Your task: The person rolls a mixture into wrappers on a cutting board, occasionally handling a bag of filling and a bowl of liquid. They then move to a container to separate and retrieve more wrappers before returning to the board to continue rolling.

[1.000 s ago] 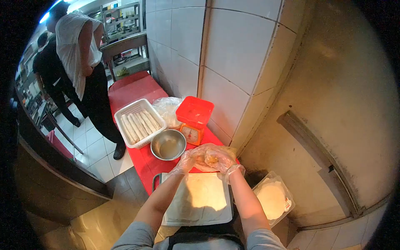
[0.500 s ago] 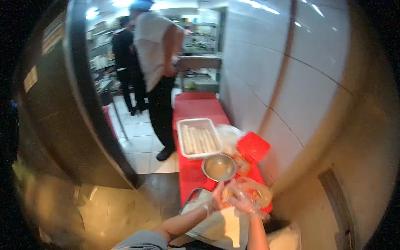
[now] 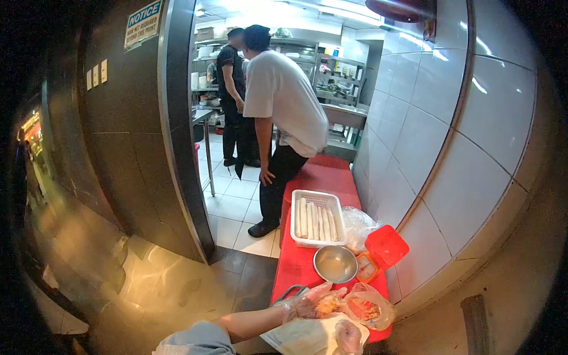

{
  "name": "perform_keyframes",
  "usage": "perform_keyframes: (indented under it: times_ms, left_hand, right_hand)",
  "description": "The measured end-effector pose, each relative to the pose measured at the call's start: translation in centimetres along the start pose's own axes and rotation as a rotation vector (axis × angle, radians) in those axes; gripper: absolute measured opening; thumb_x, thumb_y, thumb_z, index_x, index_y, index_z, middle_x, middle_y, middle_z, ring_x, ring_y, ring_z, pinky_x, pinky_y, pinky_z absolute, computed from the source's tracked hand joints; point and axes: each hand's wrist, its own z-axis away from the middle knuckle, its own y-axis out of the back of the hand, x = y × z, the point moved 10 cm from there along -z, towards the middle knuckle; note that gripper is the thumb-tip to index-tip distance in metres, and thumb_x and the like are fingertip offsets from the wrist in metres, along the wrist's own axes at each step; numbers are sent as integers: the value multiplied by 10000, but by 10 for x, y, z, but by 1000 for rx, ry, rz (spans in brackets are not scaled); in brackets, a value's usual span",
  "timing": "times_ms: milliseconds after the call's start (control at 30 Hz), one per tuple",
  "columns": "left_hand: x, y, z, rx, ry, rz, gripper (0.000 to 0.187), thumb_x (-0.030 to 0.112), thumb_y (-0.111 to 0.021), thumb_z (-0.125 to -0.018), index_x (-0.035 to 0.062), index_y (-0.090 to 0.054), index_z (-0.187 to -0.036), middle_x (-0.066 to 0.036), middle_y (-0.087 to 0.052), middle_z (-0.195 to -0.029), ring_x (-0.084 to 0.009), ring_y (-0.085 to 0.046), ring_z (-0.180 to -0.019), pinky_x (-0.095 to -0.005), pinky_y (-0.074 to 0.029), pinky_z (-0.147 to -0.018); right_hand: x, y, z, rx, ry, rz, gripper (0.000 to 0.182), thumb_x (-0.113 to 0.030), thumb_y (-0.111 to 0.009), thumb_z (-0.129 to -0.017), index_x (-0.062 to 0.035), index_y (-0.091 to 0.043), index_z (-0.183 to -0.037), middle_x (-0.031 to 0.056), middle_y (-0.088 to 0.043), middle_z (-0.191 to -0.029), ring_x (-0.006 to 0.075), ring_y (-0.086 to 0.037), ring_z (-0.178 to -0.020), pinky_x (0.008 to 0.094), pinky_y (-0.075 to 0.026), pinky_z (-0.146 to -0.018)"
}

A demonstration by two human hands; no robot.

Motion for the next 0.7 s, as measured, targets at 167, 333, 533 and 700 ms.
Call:
perform_keyframes:
  times_ms: [167, 333, 533, 700]
  left_hand:
    - [-30, -51, 26, 77, 87, -58, 492, 468, -608, -963, 135, -570, -1323, -58, -619, -1276, -260, -635, -1147, -386, -569, -929]
    - [-25, 49, 9, 206, -50, -63, 444, 446, -630, -954, 95, -606, -1225, -58, -623, -1215, -281, -629, -1159, -375, -584, -898]
    - [-1, -14, 13, -13, 23, 197, 548, 449, -642, -938, 69, -555, -1323, -210, -552, -1339, -389, -511, -1291, -477, -485, -1055]
    - [55, -70, 1, -55, -128, -225, 544, 408, -640, -939, 59, -523, -1340, -131, -587, -1276, -302, -563, -1192, -465, -476, -1062]
  right_hand:
    - [-47, -13, 27, 157, 74, 182, 201, -148, -619, -942, 11, -661, -1058, 76, -642, -968, 187, -590, -905, 335, -517, -832]
    - [-78, 23, 41, 109, 102, -273, 329, -161, -613, -960, 40, -609, -1220, 79, -650, -1098, 203, -609, -953, 335, -523, -844]
    - [3, 145, 107, 184, 54, -1296, 682, -221, -680, -938, -93, -362, -1528, 83, -543, -1417, 184, -582, -1040, 327, -513, -887]
    - [-6, 214, 196, 247, 506, -1338, 273, -172, -603, -977, -38, -602, -1214, 24, -664, -1037, 99, -561, -708, 227, -496, -630]
